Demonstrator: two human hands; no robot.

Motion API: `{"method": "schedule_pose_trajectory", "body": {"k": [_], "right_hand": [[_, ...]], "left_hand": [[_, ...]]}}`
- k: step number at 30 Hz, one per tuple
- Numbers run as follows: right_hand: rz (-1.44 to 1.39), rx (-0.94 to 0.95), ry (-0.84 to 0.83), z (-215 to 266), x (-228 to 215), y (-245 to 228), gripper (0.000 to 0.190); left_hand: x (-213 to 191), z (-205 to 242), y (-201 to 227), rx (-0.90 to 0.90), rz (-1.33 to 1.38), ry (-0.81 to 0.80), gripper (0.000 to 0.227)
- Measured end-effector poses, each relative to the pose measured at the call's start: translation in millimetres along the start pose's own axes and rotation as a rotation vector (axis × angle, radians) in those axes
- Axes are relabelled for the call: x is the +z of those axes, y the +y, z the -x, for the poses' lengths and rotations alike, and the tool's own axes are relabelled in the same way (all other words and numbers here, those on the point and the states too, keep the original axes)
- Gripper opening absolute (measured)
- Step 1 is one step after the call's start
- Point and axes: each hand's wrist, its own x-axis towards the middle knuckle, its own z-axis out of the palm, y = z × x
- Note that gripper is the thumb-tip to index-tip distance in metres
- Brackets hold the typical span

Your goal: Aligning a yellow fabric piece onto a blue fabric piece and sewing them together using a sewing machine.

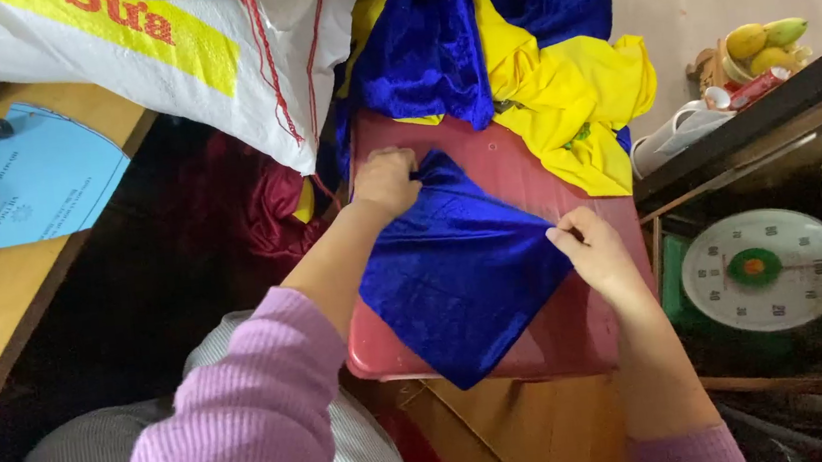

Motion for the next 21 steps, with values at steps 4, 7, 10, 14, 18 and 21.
{"method": "schedule_pose_trajectory", "body": {"k": [4, 7, 10, 14, 18, 21], "right_hand": [[-0.423, -0.044, -0.016, 9.9, -1.6, -1.3, 0.013], [-0.769, -0.027, -0.046, 17.6, -6.9, -20.4, 0.029], [-0.922, -0.036, -0.086, 25.1, -17.6, -31.8, 0.031], [-1.051, -0.205, -0.162, 9.5, -22.3, -23.6, 0.024], [-1.06, -0.374, -0.199, 2.0, -29.1, -28.2, 0.01], [-0.86, -0.424, -0.214, 27.5, -39.0, -79.6, 0.018]], "left_hand": [[-34.8, 18.6, -7.7, -0.115, 0.404, -0.093, 0.033], [-70.7, 48.3, 2.3, -0.126, 0.878, 0.002, 0.021], [-115.6, 89.8, 24.1, -0.053, 1.19, 0.049, 0.028], [-138.6, 118.7, 20.7, 0.094, 1.208, 0.085, 0.032], [-193.0, 196.0, 36.8, 0.13, 1.099, 0.124, 0.043], [-215.1, 244.0, 11.2, 0.123, 1.031, 0.193, 0.059]]}}
